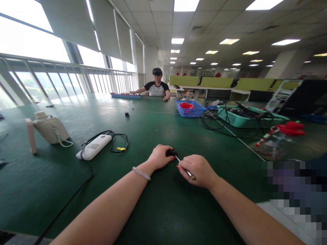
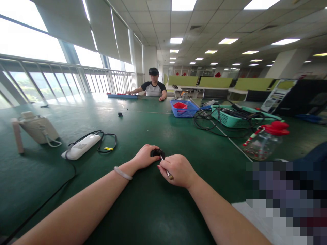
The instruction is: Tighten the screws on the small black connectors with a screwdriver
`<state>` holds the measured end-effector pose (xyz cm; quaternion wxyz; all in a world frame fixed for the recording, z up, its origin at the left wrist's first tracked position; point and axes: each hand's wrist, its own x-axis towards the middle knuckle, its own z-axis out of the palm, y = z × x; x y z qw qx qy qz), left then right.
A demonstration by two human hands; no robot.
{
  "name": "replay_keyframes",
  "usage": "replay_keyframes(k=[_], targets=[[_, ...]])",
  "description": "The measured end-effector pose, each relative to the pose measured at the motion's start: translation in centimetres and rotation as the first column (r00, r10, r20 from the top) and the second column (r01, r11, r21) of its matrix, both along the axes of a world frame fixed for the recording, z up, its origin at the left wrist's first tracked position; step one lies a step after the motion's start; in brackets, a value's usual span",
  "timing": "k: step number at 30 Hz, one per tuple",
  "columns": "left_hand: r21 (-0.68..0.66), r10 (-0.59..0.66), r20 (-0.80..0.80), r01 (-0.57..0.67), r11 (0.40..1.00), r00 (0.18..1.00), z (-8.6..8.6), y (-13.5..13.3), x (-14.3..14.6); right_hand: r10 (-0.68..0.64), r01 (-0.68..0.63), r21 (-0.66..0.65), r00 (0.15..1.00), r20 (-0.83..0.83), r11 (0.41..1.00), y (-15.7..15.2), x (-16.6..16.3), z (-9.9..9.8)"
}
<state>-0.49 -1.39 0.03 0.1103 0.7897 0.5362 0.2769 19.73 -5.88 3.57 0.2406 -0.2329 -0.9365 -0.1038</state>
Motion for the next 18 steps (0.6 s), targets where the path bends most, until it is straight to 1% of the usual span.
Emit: replay_keyframes(k=[6, 13, 18], targets=[[0.001, -0.005, -0.001, 0.005, 1.0, 1.0, 0.02, 0.0, 0.0, -0.004, 0.004, -0.001, 1.0, -0.023, 1.0, 0.06, 0.0, 0.06], [-0.001, -0.005, 0.011, 0.005, 1.0, 1.0, 0.07, -0.07, 0.01, -0.041, 0.041, -0.004, 0.998, -0.048, 0.999, 0.35, 0.34, 0.02], [-0.023, -0.002, 0.001, 0.002, 1.0, 1.0, 0.16, -0.16, -0.02, -0.067, 0.066, -0.026, 0.997, -0.037, 0.997, 0.67, 0.49, -0.16]])
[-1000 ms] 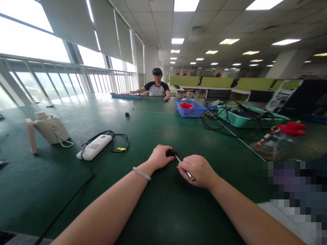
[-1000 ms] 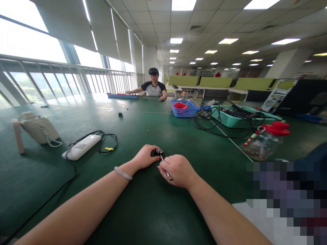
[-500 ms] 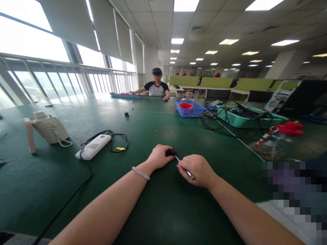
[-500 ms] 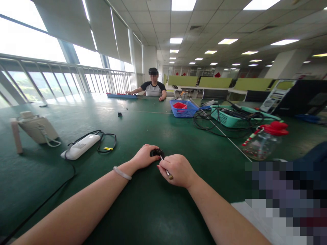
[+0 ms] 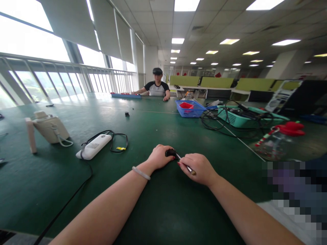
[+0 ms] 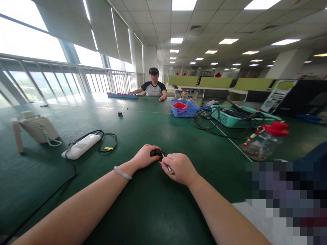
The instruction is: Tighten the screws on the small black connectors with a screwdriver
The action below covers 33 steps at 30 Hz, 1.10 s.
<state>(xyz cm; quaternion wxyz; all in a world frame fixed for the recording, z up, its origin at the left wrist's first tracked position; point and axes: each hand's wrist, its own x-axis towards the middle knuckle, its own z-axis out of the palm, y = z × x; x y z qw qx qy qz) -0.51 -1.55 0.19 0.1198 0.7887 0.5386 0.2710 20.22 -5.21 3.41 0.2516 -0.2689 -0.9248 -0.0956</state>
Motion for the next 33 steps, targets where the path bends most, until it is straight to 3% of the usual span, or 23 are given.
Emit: replay_keyframes(k=[8, 14, 22, 33], targets=[[-0.01, -0.008, -0.002, 0.008, 1.0, 1.0, 0.1, 0.0, 0.1, -0.021, 0.019, -0.048, 0.999, -0.048, 0.999, 0.3, 0.2, -0.2], [-0.023, -0.015, -0.004, 0.015, 1.0, 1.0, 0.2, -0.1, 0.1, 0.039, -0.044, -0.028, 0.988, -0.152, 0.999, -0.3, 0.3, 0.1], [-0.014, -0.01, -0.001, 0.01, 1.0, 1.0, -0.2, 0.1, 0.0, 0.101, -0.103, -0.01, 0.988, -0.116, 0.995, -0.6, -0.1, 0.2], [-0.029, -0.008, 0.001, 0.008, 1.0, 1.0, 0.2, -0.1, 0.1, 0.061, -0.06, 0.032, 0.998, -0.019, 0.998, -0.5, -0.8, -0.4]])
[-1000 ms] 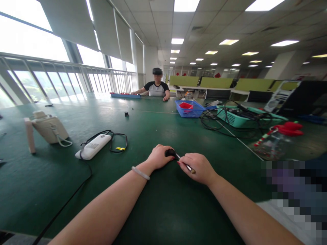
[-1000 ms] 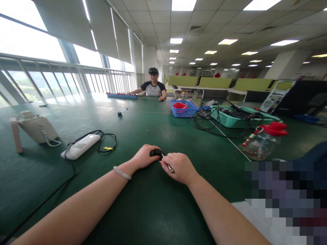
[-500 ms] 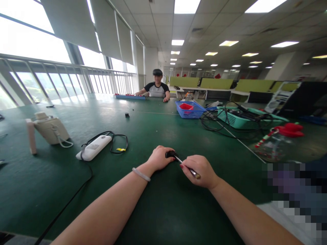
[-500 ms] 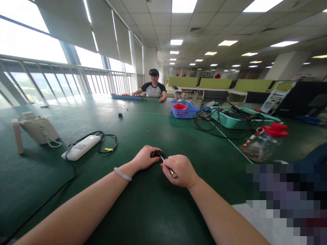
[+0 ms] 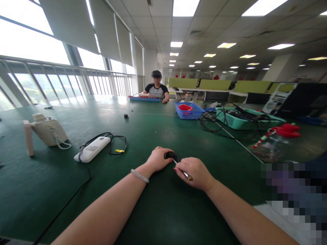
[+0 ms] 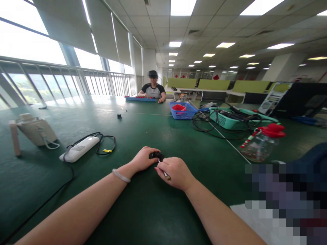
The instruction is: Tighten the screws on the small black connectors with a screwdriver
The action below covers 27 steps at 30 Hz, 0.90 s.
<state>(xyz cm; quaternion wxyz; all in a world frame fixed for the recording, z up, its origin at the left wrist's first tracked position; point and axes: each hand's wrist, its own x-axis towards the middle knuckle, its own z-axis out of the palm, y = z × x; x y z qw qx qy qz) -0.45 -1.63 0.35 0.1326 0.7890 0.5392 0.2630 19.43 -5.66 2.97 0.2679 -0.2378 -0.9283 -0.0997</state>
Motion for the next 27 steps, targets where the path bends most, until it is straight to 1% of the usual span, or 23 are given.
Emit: replay_keyframes(k=[4, 10, 15, 18, 22, 24, 27], targets=[[0.002, 0.0, 0.013, 0.0, 1.0, 1.0, 0.1, -0.1, 0.0, -0.008, 0.009, 0.033, 1.0, -0.026, 0.999, -0.1, 0.0, 0.0], [0.023, -0.003, 0.042, 0.002, 1.0, 0.999, 0.1, -0.1, 0.1, -0.028, 0.029, 0.017, 0.998, -0.054, 0.999, -0.2, 0.0, 0.3], [-0.001, 0.017, 0.042, -0.017, 1.0, 0.999, 0.2, -0.2, 0.2, -0.078, 0.08, 0.017, 0.991, -0.105, 0.997, 0.1, 0.3, 0.2], [-0.007, 0.013, 0.037, -0.012, 1.0, 0.999, 0.3, -0.3, 0.2, -0.125, 0.117, -0.061, 0.981, -0.15, 0.991, 0.5, 0.5, -0.1], [-0.004, -0.002, 0.028, 0.002, 1.0, 1.0, 0.3, -0.3, 0.1, -0.211, 0.155, -0.22, 0.941, -0.264, 0.963, 1.2, 0.9, -0.3], [0.001, -0.008, 0.025, 0.008, 1.0, 1.0, 0.2, -0.3, 0.1, -0.274, 0.167, -0.296, 0.889, -0.367, 0.94, 1.6, 1.1, -0.4], [0.015, -0.016, 0.023, 0.016, 1.0, 1.0, 0.0, -0.2, 0.0, -0.373, 0.136, -0.434, 0.764, -0.527, 0.891, 2.0, 1.6, -0.5]])
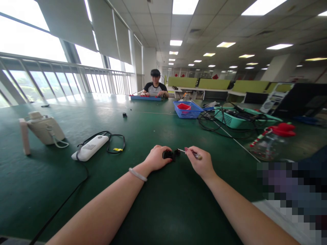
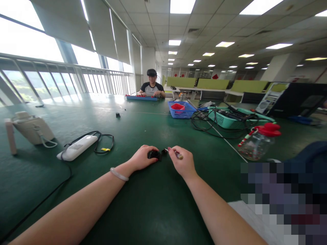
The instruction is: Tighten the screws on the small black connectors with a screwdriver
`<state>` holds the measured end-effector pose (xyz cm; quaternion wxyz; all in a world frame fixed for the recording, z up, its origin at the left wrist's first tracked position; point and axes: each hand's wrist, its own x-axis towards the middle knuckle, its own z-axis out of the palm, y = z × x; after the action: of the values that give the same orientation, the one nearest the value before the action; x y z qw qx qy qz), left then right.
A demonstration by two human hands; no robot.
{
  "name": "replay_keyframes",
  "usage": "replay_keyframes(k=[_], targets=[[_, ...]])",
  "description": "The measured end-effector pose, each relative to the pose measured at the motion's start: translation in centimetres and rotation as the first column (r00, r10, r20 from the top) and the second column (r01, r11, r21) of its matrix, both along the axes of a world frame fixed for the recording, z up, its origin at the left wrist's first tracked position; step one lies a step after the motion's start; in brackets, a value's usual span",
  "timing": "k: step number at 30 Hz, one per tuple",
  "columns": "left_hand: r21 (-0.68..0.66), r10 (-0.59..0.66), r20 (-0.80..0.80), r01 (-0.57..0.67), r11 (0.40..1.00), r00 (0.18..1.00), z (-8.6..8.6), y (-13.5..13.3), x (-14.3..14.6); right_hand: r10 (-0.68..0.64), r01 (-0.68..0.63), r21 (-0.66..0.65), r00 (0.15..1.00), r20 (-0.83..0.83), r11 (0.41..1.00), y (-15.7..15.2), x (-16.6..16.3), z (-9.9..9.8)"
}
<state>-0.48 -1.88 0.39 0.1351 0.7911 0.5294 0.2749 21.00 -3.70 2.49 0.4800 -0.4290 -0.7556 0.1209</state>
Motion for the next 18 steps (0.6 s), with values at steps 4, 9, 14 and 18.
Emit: replay_keyframes(k=[4, 9, 14, 18], targets=[[-0.012, -0.005, -0.006, 0.005, 1.0, 1.0, 0.0, 0.0, 0.0, 0.05, -0.096, -0.185, 0.97, -0.238, 0.978, 0.1, 0.3, 0.2], [-0.024, -0.014, -0.008, 0.014, 1.0, 1.0, 0.3, -0.2, 0.1, 0.096, -0.157, -0.23, 0.962, -0.257, 0.96, 0.1, 0.0, -0.1], [-0.021, -0.072, -0.03, 0.071, 0.997, 0.997, 0.3, -0.3, 0.2, 0.034, -0.079, -0.285, 0.987, -0.16, 0.955, 0.4, -0.6, -0.8], [-0.022, -0.071, -0.035, 0.07, 0.997, 0.997, 0.2, -0.2, 0.1, -0.007, -0.029, -0.278, 0.992, -0.129, 0.96, 0.1, -0.7, -0.6]])
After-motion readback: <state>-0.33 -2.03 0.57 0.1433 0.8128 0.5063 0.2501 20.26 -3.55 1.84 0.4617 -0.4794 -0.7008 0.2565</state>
